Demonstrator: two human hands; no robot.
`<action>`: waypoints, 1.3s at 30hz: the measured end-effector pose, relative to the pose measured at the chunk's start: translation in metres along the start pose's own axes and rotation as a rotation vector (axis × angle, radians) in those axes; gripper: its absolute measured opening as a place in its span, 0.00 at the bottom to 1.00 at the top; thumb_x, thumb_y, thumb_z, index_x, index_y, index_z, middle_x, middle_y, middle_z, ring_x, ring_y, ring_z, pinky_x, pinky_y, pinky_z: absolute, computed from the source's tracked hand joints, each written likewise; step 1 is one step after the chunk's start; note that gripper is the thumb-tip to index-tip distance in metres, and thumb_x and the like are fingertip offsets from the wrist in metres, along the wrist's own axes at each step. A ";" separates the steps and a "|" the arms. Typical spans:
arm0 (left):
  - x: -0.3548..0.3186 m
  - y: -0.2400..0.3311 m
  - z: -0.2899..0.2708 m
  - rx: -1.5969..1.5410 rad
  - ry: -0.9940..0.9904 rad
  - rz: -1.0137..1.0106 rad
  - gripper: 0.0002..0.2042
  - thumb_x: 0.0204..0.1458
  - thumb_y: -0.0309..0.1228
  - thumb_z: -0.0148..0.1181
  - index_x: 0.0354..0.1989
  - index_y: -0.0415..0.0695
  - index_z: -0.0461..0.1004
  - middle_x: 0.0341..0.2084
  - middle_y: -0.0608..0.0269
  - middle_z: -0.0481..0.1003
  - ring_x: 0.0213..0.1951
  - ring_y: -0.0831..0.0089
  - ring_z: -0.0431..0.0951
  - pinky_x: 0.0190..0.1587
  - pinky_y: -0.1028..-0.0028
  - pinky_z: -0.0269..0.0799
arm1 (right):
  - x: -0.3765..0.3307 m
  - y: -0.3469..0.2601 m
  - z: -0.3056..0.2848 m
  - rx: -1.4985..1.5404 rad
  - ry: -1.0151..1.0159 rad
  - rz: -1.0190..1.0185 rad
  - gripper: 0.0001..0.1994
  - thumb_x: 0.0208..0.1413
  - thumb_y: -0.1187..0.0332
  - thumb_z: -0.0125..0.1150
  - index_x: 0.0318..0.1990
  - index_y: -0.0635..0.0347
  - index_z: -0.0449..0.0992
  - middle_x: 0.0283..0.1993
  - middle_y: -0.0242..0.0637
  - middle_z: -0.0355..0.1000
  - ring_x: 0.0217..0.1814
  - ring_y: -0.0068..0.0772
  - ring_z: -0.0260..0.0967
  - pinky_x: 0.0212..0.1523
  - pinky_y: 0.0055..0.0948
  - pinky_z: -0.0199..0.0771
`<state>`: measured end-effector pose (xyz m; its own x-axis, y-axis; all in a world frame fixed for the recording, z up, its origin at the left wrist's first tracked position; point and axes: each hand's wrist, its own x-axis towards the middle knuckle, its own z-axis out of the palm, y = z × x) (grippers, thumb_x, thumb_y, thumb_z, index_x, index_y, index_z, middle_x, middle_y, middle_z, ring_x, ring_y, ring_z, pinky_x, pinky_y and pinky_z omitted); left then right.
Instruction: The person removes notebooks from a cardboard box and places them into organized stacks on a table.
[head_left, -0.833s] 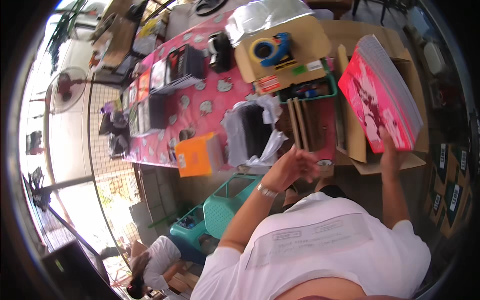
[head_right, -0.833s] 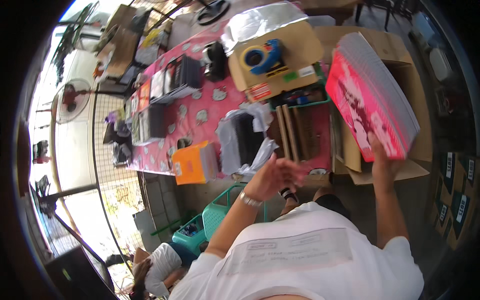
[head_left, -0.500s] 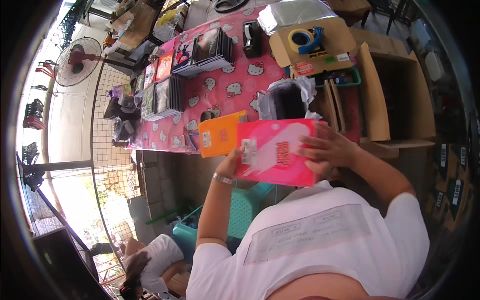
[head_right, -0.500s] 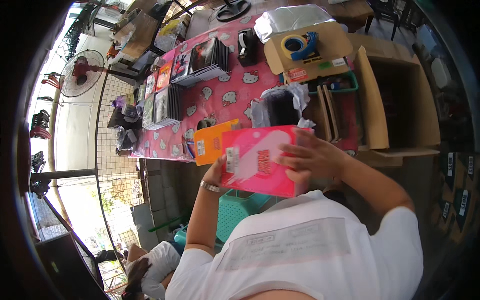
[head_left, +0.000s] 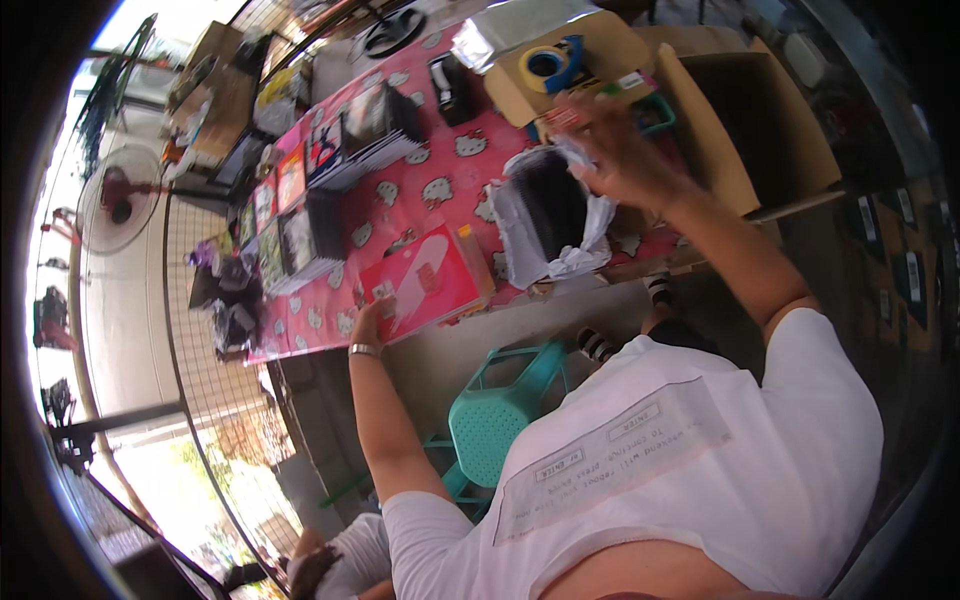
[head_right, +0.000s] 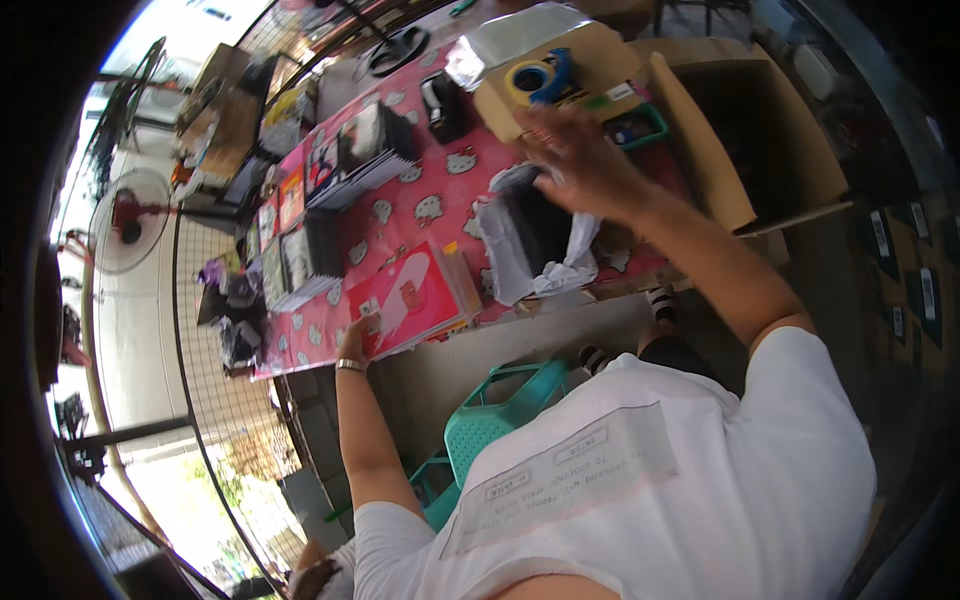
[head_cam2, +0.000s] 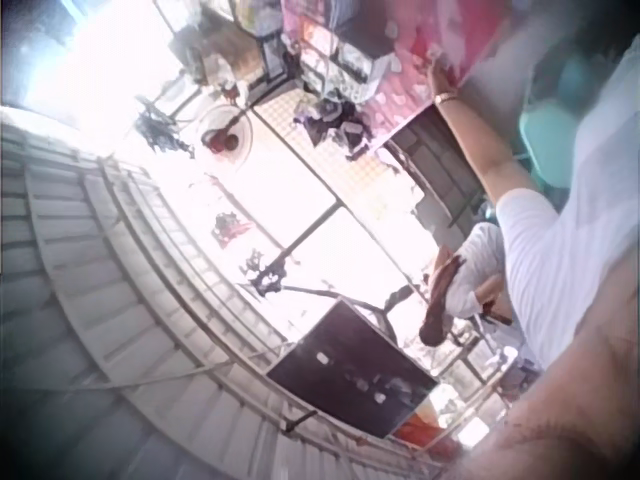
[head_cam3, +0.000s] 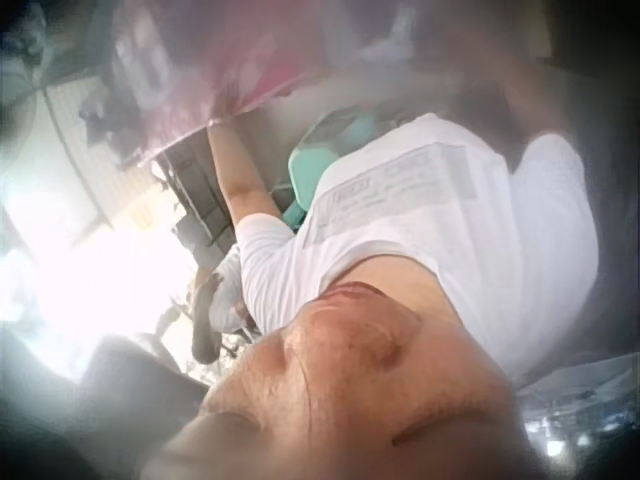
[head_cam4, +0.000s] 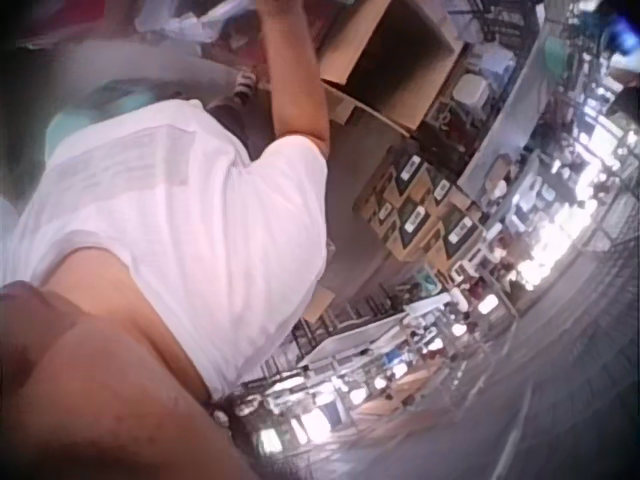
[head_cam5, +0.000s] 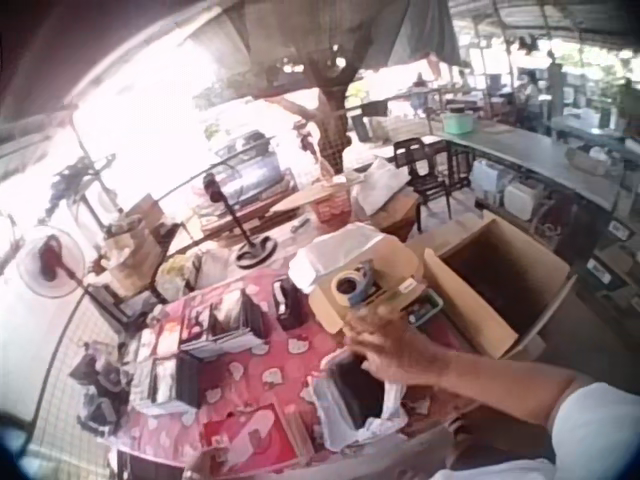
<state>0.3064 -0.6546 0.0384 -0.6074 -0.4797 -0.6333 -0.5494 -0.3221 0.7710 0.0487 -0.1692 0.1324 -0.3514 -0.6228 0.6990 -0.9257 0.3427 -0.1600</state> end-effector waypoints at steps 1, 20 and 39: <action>0.012 0.002 0.000 0.016 -0.034 -0.006 0.12 0.48 0.31 0.62 0.40 0.39 0.78 0.32 0.64 0.78 0.34 0.70 0.79 0.36 0.70 0.77 | -0.009 0.026 -0.024 -0.069 0.028 0.061 0.37 0.44 0.70 0.69 0.65 0.51 0.60 0.72 0.42 0.51 0.73 0.47 0.49 0.69 0.51 0.48; -0.110 -0.011 0.385 1.276 0.297 0.870 0.30 0.50 0.37 0.64 0.61 0.37 0.65 0.64 0.41 0.60 0.66 0.44 0.58 0.66 0.49 0.51 | -0.465 0.372 0.061 0.520 0.272 2.158 0.20 0.54 0.58 0.60 0.50 0.64 0.78 0.44 0.47 0.76 0.44 0.42 0.72 0.44 0.44 0.71; -0.153 -0.129 0.394 0.688 0.237 -0.176 0.16 0.55 0.22 0.60 0.52 0.36 0.73 0.43 0.56 0.77 0.44 0.75 0.75 0.47 0.77 0.71 | -0.426 0.398 0.234 0.943 0.147 2.208 0.20 0.54 0.60 0.62 0.49 0.64 0.77 0.46 0.44 0.76 0.47 0.39 0.73 0.47 0.41 0.71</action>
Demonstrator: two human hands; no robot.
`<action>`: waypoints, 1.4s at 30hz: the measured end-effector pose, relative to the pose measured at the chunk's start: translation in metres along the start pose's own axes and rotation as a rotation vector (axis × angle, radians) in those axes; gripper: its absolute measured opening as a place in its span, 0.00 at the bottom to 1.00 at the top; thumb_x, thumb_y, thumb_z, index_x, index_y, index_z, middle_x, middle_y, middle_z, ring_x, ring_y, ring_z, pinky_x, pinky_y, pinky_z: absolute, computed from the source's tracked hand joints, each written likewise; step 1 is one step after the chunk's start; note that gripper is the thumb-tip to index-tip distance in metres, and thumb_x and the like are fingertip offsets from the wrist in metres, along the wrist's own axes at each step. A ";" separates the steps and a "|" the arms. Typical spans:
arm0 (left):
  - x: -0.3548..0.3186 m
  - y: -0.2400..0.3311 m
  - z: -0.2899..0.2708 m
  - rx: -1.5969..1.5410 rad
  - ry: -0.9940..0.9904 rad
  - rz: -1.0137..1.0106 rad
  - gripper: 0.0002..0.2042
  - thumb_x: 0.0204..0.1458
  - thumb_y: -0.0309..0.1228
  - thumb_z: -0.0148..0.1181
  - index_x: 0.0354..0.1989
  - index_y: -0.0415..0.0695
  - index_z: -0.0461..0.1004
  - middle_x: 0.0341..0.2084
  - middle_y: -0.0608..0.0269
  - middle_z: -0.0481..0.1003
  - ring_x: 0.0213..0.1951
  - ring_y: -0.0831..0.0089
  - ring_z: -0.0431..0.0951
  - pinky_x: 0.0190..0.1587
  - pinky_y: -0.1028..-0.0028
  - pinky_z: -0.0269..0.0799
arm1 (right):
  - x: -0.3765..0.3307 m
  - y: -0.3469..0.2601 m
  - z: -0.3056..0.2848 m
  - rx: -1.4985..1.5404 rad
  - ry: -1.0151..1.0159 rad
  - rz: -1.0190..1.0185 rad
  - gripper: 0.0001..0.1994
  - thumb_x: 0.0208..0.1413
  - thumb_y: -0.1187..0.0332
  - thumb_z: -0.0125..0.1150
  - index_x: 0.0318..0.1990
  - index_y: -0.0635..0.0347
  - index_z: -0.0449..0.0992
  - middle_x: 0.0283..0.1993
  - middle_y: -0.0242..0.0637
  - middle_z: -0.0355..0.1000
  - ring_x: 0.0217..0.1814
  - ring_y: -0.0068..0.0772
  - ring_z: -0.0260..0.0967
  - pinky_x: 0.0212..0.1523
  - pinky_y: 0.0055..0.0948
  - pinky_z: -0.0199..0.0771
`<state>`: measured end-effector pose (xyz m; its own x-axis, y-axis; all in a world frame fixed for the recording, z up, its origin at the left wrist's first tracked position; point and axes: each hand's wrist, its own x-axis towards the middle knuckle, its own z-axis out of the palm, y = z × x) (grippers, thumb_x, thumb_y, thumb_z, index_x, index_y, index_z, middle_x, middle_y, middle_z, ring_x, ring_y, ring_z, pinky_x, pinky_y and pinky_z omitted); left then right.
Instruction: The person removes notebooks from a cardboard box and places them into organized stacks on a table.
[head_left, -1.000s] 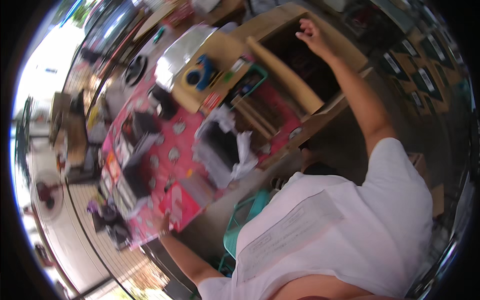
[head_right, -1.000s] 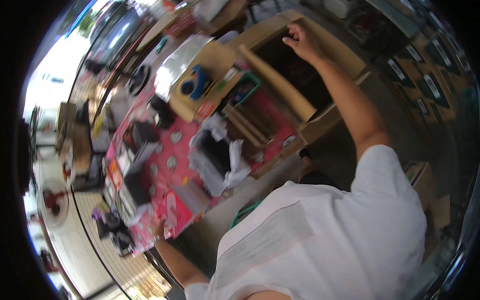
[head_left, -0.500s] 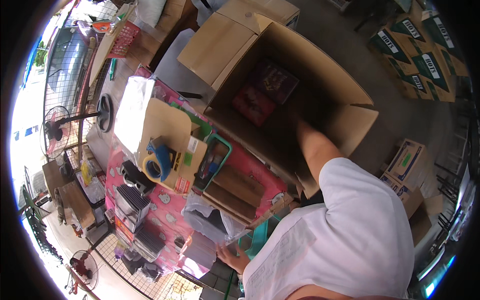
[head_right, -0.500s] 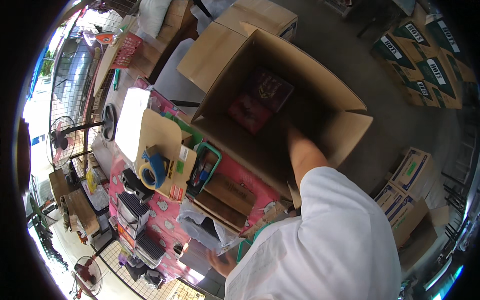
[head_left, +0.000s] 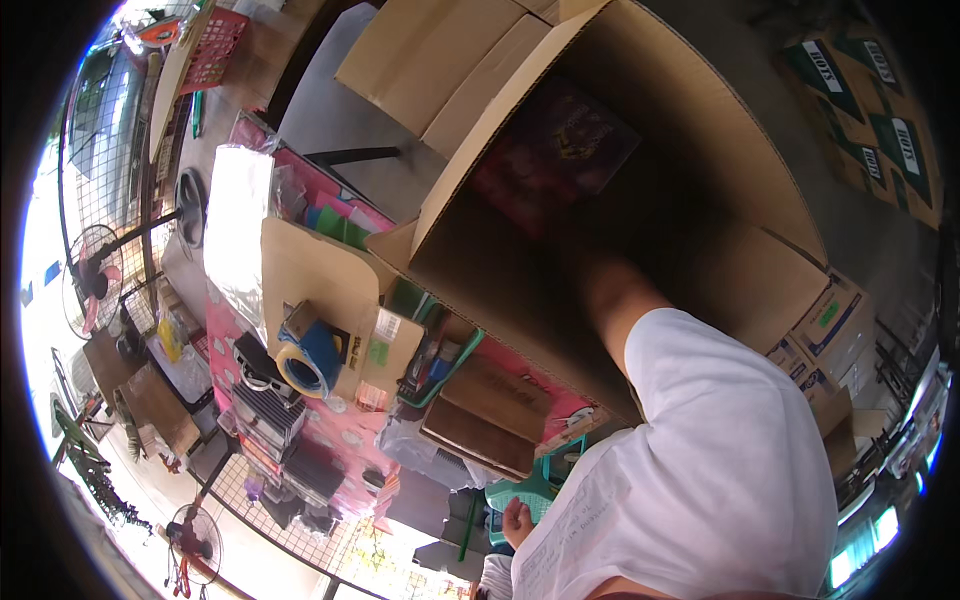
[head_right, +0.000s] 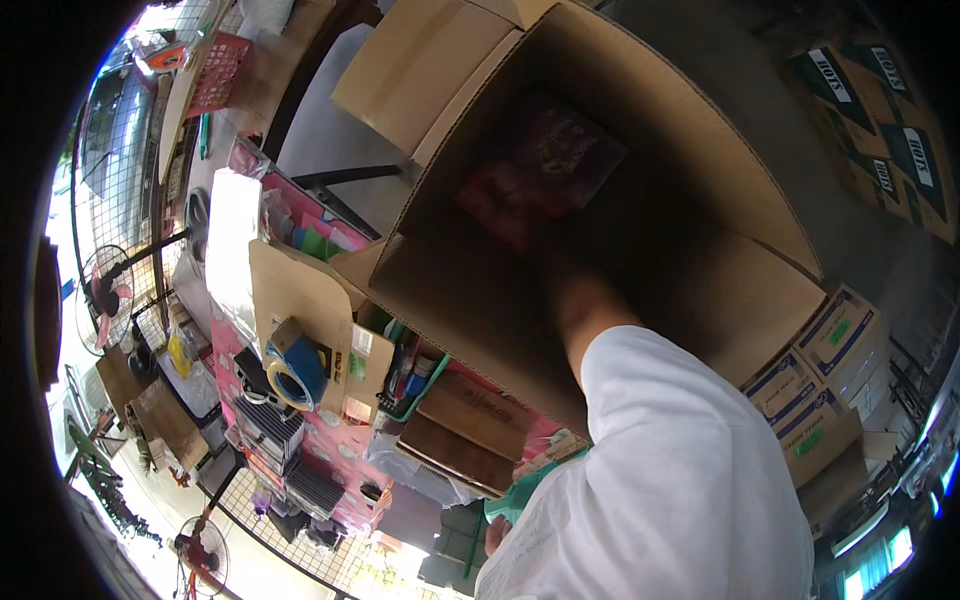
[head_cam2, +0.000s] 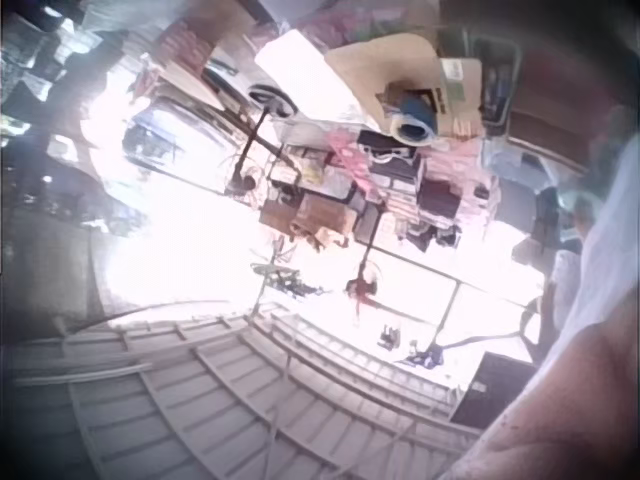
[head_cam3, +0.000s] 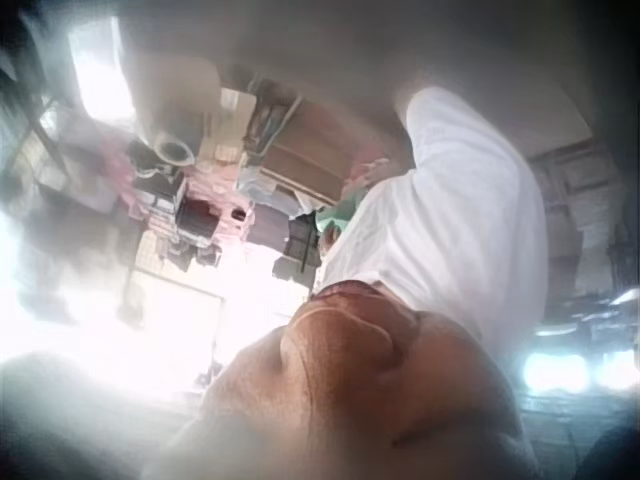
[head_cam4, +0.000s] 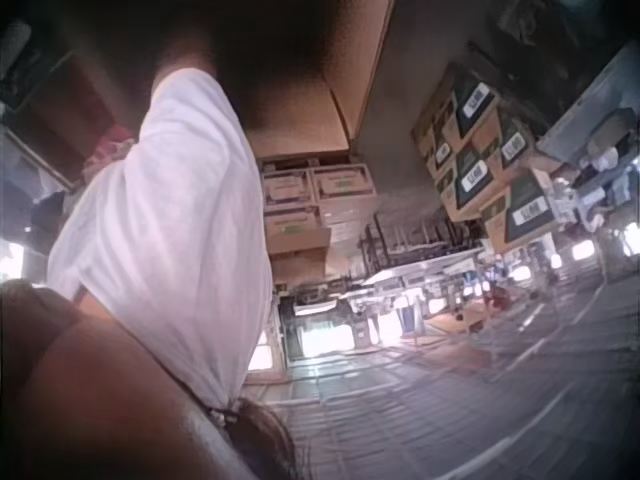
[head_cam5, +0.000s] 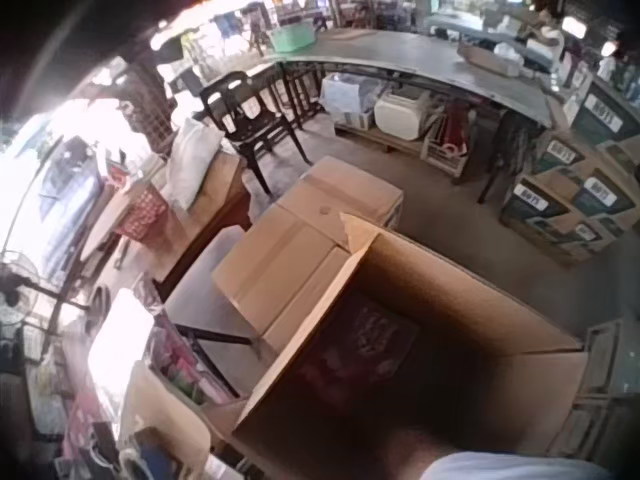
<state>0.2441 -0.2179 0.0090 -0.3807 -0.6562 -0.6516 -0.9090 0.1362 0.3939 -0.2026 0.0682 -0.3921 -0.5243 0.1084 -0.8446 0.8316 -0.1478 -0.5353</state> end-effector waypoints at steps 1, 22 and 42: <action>-0.002 -0.003 -0.001 -0.077 -0.041 -0.196 0.17 0.55 0.23 0.61 0.53 0.36 0.72 0.43 0.56 0.77 0.44 0.74 0.76 0.47 0.76 0.71 | -0.002 -0.001 0.004 0.002 -0.008 -0.001 0.20 0.54 0.60 0.62 0.49 0.64 0.77 0.46 0.44 0.76 0.47 0.39 0.73 0.47 0.41 0.71; 0.002 -0.173 -0.002 -0.128 -0.253 -0.169 0.22 0.58 0.30 0.61 0.59 0.36 0.67 0.51 0.52 0.74 0.50 0.70 0.75 0.51 0.72 0.71 | -0.040 -0.014 -0.022 0.124 -0.106 -0.188 0.19 0.54 0.61 0.64 0.49 0.64 0.77 0.49 0.41 0.76 0.50 0.36 0.73 0.50 0.37 0.71; -0.022 -0.019 -0.060 -0.687 -0.700 0.563 0.24 0.58 0.37 0.58 0.60 0.37 0.66 0.55 0.50 0.72 0.56 0.62 0.72 0.59 0.64 0.65 | -0.441 -0.077 -0.099 0.533 0.173 -1.087 0.29 0.45 0.65 0.74 0.56 0.62 0.70 0.51 0.38 0.73 0.54 0.33 0.70 0.57 0.34 0.68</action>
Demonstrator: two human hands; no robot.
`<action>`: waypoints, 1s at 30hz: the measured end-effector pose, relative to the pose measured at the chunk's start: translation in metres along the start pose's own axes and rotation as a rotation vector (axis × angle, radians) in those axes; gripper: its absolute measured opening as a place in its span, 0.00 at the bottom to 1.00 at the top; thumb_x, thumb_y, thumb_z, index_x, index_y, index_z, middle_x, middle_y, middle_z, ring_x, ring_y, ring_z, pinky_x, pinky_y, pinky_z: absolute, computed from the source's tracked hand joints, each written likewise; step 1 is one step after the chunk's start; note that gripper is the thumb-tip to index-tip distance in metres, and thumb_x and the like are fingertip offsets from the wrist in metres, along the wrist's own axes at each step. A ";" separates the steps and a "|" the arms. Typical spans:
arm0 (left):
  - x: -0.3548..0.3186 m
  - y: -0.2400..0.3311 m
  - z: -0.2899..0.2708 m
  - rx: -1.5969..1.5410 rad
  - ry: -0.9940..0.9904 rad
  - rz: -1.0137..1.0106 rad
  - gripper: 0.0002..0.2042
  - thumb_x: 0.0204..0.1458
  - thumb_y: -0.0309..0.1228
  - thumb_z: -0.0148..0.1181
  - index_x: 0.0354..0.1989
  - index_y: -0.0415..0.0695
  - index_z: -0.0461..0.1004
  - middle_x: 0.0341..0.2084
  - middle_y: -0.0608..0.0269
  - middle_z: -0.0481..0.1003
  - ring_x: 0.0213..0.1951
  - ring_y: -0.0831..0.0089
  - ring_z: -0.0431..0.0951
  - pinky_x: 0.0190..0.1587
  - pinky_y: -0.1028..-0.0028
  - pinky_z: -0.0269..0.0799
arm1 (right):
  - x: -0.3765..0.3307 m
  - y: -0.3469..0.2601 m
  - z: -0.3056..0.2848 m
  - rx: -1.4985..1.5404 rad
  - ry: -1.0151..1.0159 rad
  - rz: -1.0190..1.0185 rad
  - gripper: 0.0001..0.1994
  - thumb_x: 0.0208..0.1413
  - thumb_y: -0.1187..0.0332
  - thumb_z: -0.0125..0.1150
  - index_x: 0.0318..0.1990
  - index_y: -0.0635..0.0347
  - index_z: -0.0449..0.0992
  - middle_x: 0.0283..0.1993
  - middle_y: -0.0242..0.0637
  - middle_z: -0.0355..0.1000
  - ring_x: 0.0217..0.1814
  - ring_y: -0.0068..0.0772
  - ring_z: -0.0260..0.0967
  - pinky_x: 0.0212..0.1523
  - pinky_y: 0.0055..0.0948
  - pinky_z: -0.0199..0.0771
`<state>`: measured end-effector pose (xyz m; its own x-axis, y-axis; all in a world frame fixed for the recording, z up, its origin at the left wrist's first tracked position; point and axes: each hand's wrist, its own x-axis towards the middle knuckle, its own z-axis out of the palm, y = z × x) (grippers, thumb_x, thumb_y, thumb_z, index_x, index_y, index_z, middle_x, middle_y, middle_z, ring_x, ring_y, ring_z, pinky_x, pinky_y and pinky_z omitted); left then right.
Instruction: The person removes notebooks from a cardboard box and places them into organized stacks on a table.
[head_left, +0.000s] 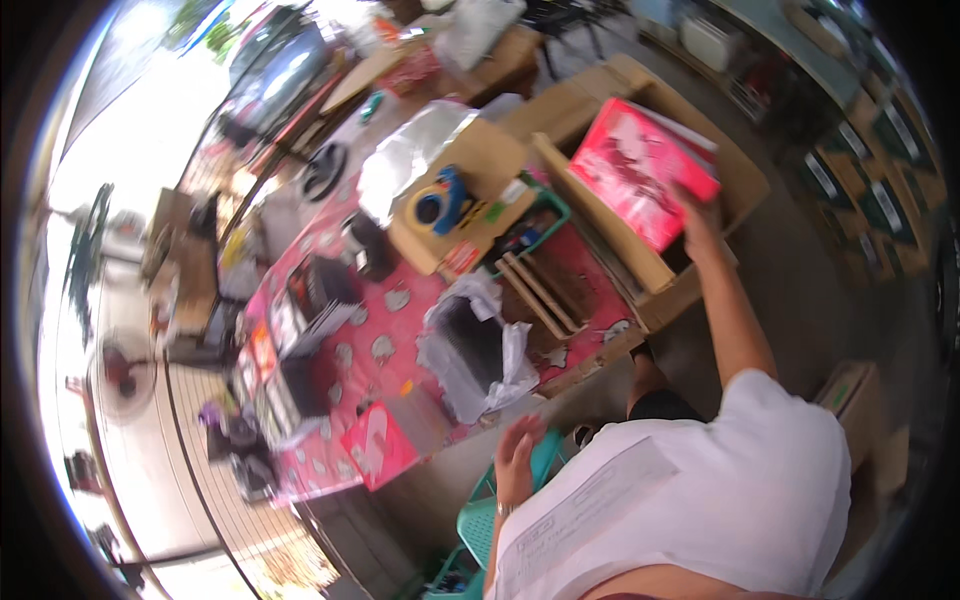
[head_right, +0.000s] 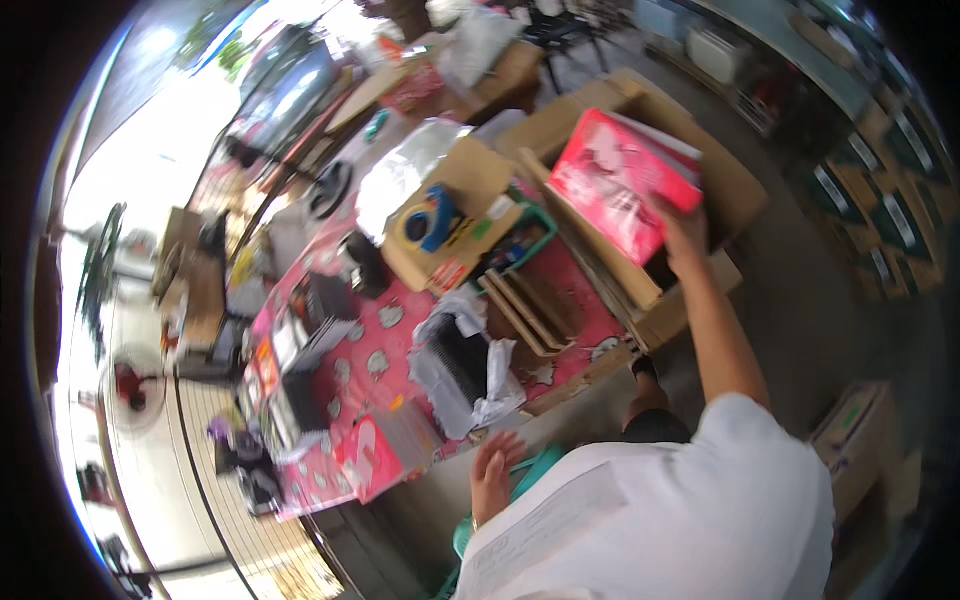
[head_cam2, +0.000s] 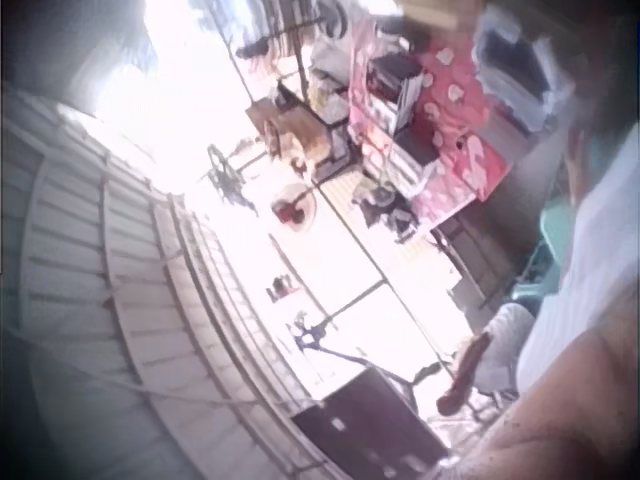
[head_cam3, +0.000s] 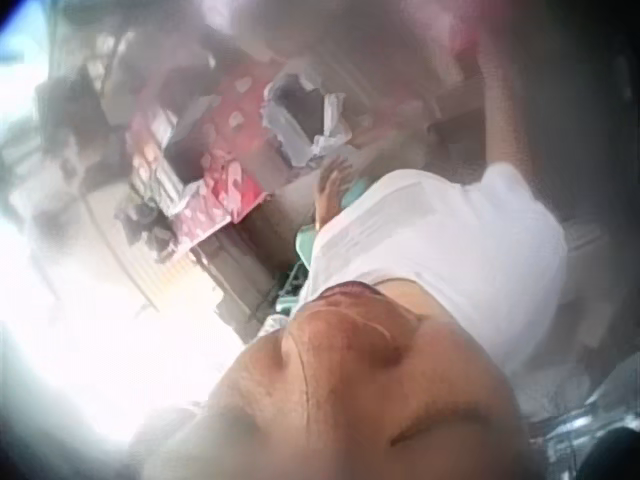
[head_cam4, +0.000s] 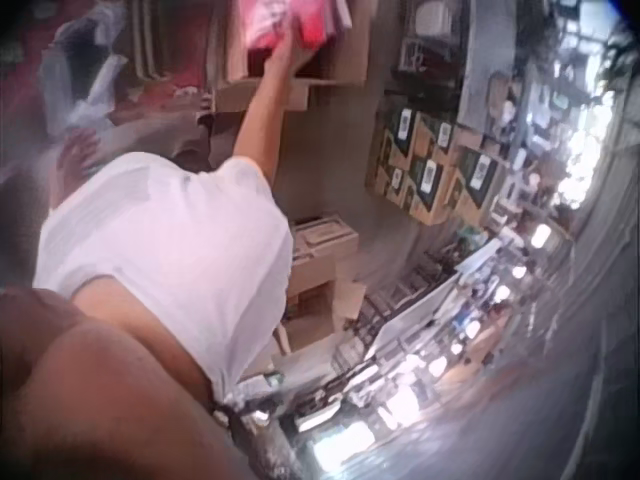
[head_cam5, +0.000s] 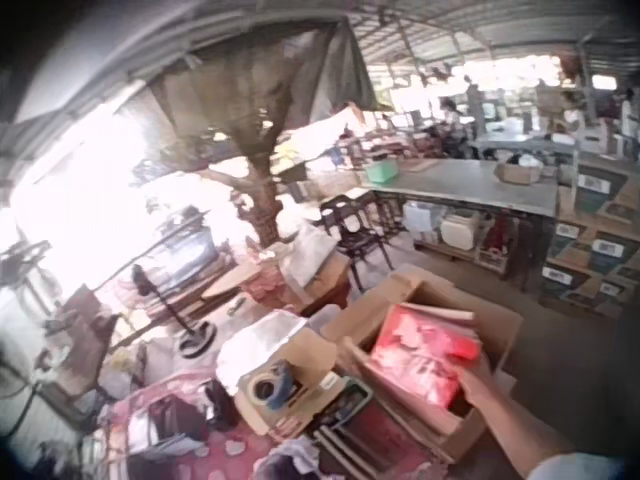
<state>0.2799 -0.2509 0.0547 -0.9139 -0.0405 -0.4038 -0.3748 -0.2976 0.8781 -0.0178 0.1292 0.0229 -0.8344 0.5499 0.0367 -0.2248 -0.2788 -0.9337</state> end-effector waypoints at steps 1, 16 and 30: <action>0.011 0.016 0.014 -0.076 -0.098 0.066 0.30 0.57 0.42 0.60 0.64 0.40 0.62 0.58 0.49 0.69 0.59 0.60 0.70 0.62 0.61 0.62 | -0.014 -0.021 0.000 0.114 -0.076 0.031 0.29 0.46 0.67 0.73 0.56 0.61 0.70 0.52 0.38 0.72 0.54 0.33 0.70 0.58 0.35 0.68; -0.109 0.096 -0.025 -0.796 -0.215 0.664 0.36 0.51 0.51 0.61 0.65 0.46 0.59 0.61 0.60 0.65 0.62 0.60 0.65 0.64 0.54 0.59 | -0.399 -0.127 0.138 0.138 -1.236 -0.299 0.45 0.39 0.52 0.80 0.60 0.62 0.60 0.50 0.43 0.69 0.55 0.38 0.68 0.55 0.36 0.69; -0.208 0.088 -0.204 0.154 1.039 1.105 0.28 0.45 0.28 0.69 0.56 0.40 0.67 0.52 0.55 0.71 0.52 0.60 0.72 0.55 0.61 0.69 | -0.484 -0.058 0.196 0.012 -1.362 1.169 0.25 0.60 0.49 0.58 0.56 0.58 0.67 0.44 0.41 0.74 0.48 0.35 0.73 0.49 0.40 0.74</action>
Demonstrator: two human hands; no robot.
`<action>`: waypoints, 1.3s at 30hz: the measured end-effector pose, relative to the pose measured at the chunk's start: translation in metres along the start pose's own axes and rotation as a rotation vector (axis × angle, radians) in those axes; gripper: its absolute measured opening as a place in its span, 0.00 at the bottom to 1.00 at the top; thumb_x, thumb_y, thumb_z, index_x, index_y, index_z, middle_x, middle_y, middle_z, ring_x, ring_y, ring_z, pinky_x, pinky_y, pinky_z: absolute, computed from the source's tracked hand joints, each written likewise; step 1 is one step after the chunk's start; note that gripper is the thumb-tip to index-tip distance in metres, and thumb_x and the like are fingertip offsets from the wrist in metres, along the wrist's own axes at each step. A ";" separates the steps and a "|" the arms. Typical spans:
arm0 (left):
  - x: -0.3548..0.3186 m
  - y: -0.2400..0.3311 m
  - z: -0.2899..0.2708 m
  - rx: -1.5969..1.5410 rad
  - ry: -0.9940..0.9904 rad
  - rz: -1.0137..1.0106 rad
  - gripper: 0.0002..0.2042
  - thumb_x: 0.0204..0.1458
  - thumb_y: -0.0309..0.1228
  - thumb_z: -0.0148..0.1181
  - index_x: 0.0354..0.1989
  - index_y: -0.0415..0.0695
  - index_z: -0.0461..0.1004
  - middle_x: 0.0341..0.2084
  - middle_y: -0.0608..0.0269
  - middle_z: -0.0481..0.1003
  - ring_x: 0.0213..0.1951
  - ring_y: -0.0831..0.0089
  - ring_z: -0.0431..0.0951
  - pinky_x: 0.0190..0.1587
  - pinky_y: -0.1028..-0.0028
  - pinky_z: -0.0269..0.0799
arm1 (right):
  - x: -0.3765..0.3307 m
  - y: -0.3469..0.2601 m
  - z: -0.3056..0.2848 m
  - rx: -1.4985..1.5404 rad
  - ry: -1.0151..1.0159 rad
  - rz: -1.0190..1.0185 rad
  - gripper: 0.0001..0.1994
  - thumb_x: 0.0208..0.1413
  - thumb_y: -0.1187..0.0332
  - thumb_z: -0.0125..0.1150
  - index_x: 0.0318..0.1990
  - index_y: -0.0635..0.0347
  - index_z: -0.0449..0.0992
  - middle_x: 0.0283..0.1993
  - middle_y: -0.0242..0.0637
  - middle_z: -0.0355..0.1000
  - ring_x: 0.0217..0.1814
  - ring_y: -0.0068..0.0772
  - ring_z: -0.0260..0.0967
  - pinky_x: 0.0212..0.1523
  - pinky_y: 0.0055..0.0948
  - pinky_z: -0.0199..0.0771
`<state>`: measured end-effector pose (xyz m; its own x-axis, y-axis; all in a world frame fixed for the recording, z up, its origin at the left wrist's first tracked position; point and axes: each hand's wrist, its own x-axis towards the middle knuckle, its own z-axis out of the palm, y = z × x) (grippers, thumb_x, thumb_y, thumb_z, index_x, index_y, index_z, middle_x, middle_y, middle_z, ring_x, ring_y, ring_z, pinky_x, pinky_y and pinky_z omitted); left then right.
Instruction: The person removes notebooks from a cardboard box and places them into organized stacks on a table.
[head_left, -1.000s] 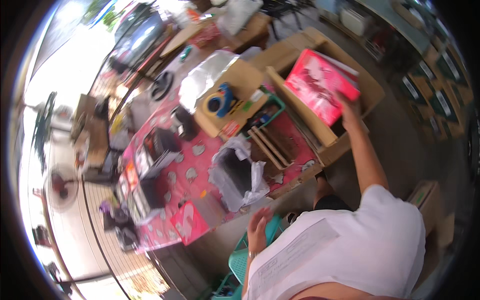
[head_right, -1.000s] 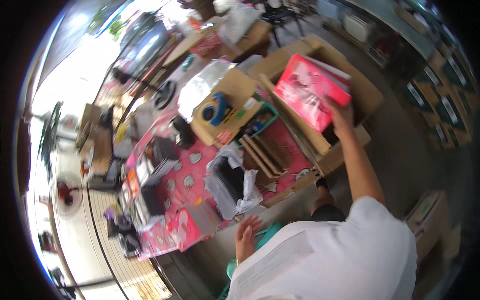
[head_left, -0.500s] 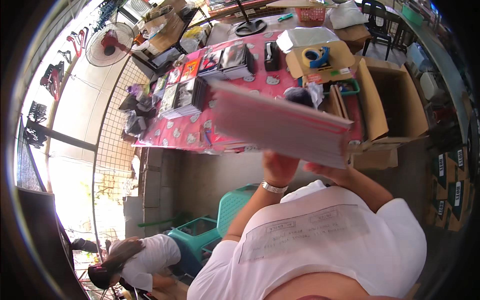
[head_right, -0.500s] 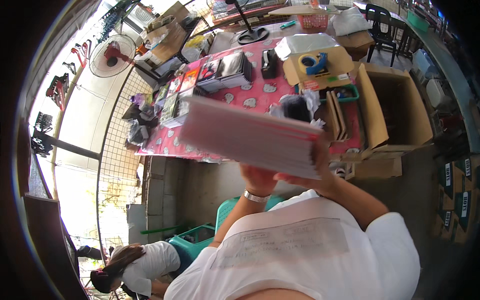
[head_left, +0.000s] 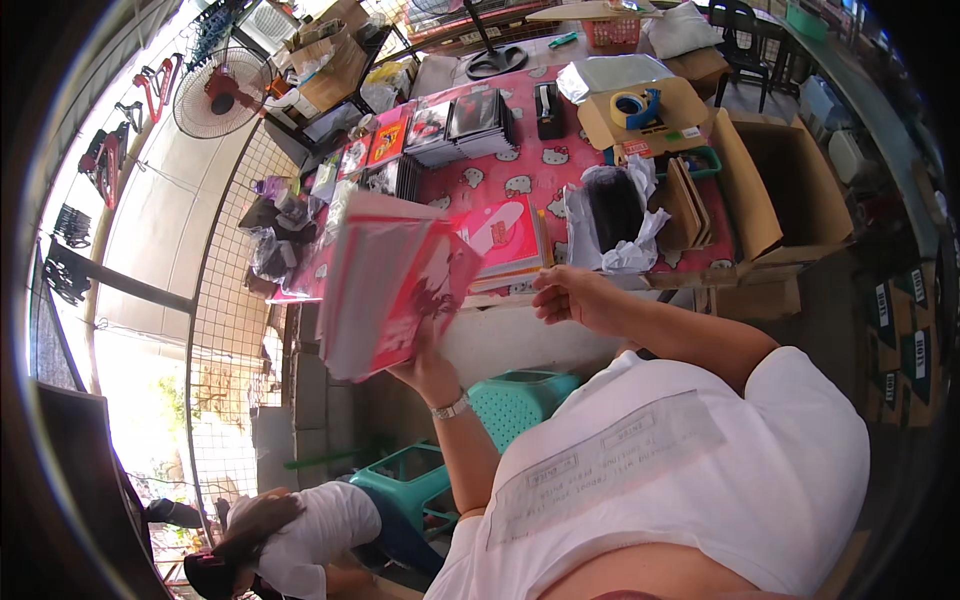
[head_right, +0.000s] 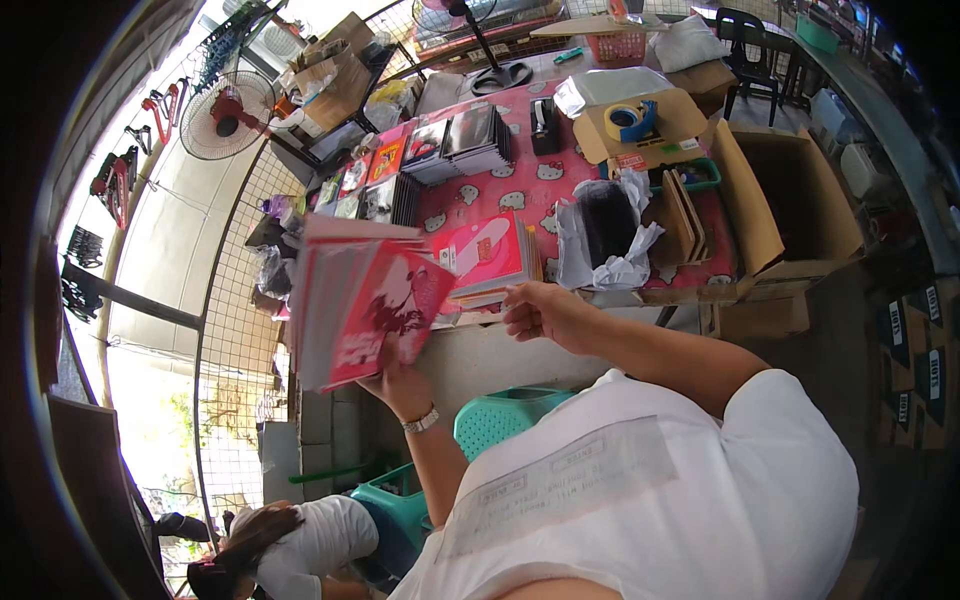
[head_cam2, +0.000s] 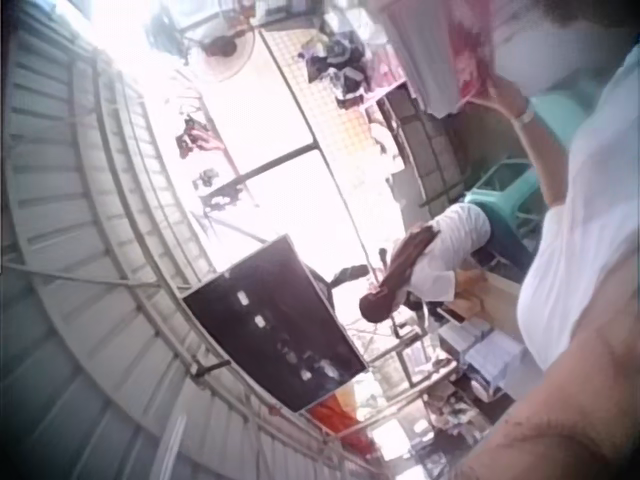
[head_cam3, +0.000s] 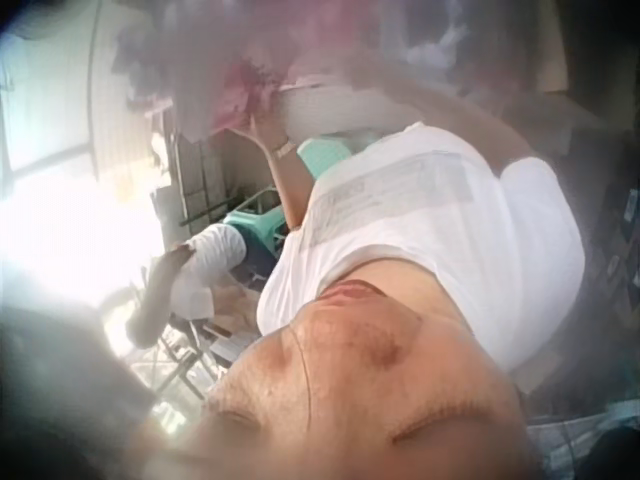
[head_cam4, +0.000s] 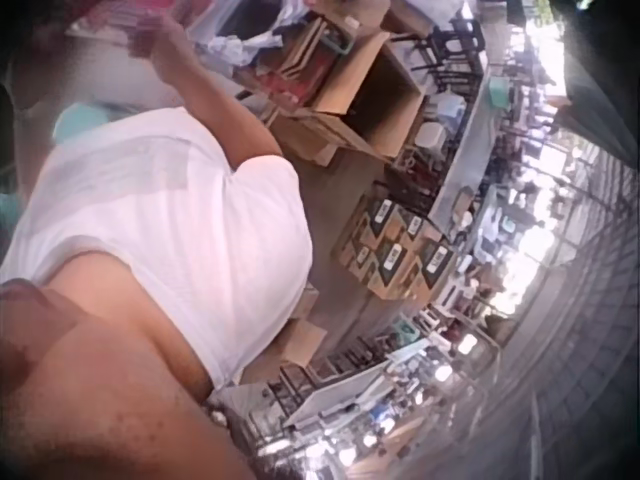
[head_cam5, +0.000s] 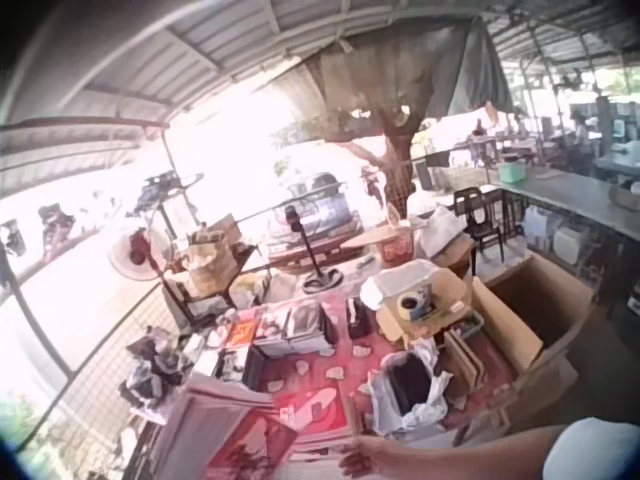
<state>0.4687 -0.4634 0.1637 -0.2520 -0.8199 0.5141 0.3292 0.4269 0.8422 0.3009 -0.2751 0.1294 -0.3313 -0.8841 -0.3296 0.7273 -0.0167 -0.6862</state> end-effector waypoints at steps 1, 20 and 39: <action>0.010 0.008 0.012 0.091 0.039 0.165 0.27 0.45 0.27 0.69 0.54 0.38 0.66 0.51 0.54 0.71 0.51 0.60 0.72 0.55 0.61 0.69 | -0.002 -0.010 0.008 0.058 0.011 0.016 0.24 0.60 0.43 0.53 0.46 0.57 0.73 0.36 0.42 0.76 0.43 0.40 0.76 0.48 0.42 0.76; -0.040 -0.152 0.021 0.842 -0.429 0.245 0.37 0.43 0.47 0.71 0.59 0.48 0.58 0.59 0.48 0.59 0.64 0.48 0.56 0.63 0.46 0.48 | 0.177 -0.077 -0.071 -0.216 0.262 -0.023 0.52 0.44 0.77 0.68 0.70 0.45 0.35 0.57 0.44 0.64 0.57 0.42 0.67 0.56 0.45 0.71; -0.097 -0.361 -0.093 1.614 -1.465 -1.643 0.36 0.56 0.58 0.51 0.72 0.69 0.45 0.73 0.62 0.34 0.71 0.41 0.32 0.62 0.30 0.48 | 0.186 -0.099 -0.063 -0.266 0.297 0.139 0.44 0.47 0.78 0.67 0.66 0.49 0.42 0.62 0.39 0.56 0.68 0.36 0.55 0.66 0.38 0.59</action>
<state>0.4587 -0.5730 -0.2052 0.2080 -0.3387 -0.9176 -0.8061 0.4720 -0.3569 0.1295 -0.4089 0.0955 -0.4282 -0.6960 -0.5764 0.6092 0.2488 -0.7530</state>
